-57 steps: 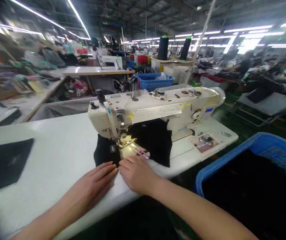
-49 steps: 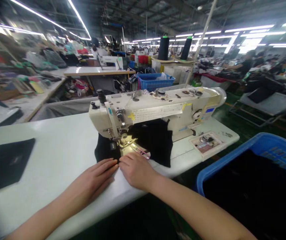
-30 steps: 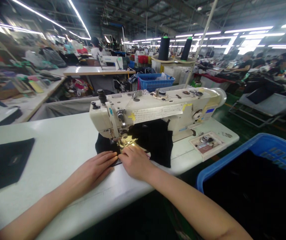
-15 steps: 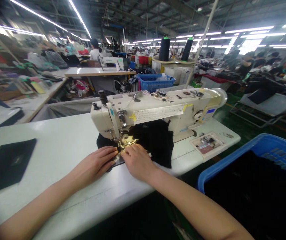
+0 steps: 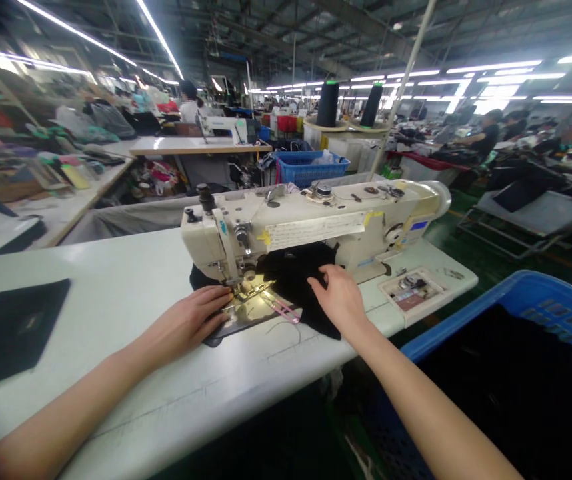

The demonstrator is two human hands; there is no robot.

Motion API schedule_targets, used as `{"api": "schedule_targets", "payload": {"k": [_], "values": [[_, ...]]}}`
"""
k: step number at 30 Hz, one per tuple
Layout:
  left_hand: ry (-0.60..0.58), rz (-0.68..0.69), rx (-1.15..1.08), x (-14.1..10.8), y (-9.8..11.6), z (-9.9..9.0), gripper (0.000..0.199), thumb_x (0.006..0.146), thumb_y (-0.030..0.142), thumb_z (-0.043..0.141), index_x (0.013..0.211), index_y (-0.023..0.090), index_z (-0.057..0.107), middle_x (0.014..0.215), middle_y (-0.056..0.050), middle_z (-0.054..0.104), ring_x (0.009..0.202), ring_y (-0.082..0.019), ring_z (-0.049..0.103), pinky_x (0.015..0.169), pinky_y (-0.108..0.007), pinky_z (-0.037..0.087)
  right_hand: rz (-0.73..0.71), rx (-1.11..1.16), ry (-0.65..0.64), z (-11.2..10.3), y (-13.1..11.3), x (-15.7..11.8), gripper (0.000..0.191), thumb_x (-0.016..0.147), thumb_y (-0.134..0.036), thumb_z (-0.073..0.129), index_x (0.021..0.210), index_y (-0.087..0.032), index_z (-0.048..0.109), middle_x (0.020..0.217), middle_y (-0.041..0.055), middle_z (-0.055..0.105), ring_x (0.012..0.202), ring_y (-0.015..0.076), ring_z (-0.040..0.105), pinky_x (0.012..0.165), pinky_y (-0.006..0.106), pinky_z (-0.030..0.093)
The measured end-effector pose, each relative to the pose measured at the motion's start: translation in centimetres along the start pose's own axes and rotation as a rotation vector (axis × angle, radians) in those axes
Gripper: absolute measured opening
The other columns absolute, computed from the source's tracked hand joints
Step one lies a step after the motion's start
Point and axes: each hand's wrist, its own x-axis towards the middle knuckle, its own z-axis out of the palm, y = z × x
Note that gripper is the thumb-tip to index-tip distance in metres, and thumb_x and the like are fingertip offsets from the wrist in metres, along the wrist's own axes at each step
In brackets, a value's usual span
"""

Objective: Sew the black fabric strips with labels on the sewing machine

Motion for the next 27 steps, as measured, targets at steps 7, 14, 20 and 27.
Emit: {"api": "schedule_targets", "payload": {"k": [7,14,20,27], "values": [[-0.004,-0.005,-0.022,0.3,-0.2,-0.2,0.039,0.104,0.034,0.038,0.125,0.016,0.065,0.13,-0.011,0.066,0.122,-0.026,0.059,0.105,-0.042,0.052,-0.003,0.069,0.126,-1.0,-0.2,0.7,0.038,0.098,-0.048,0.048,0.093,-0.018,0.071,0.088,0.0083,0.068,0.084,0.0246,0.062,0.073,0.035,0.046],[0.002,-0.041,-0.024,0.2,-0.2,-0.1,0.043,0.103,0.039,0.038,0.127,0.014,0.063,0.132,-0.013,0.065,0.123,-0.028,0.058,0.104,-0.047,0.052,-0.031,0.141,0.17,-2.4,-0.4,1.0,0.037,0.098,-0.046,0.048,0.096,-0.017,0.072,0.096,0.0115,0.073,0.091,0.0274,0.067,0.081,0.04,0.05],[0.018,-0.026,-0.041,0.3,-0.3,-0.1,0.042,0.103,0.038,0.038,0.127,0.016,0.064,0.129,-0.011,0.066,0.123,-0.026,0.059,0.105,-0.045,0.052,-0.024,0.251,0.176,-3.7,-1.0,0.3,0.03,0.096,-0.039,0.049,0.104,-0.02,0.07,0.101,0.01,0.074,0.094,0.0266,0.068,0.087,0.041,0.052],[0.036,0.005,-0.011,0.0,-0.5,0.3,0.04,0.104,0.036,0.038,0.127,0.016,0.065,0.13,-0.011,0.066,0.123,-0.027,0.059,0.103,-0.046,0.053,0.004,0.288,0.29,-6.4,-2.3,-0.9,0.021,0.093,-0.027,0.044,0.096,-0.022,0.064,0.088,0.0049,0.068,0.082,0.022,0.065,0.073,0.034,0.05]]}}
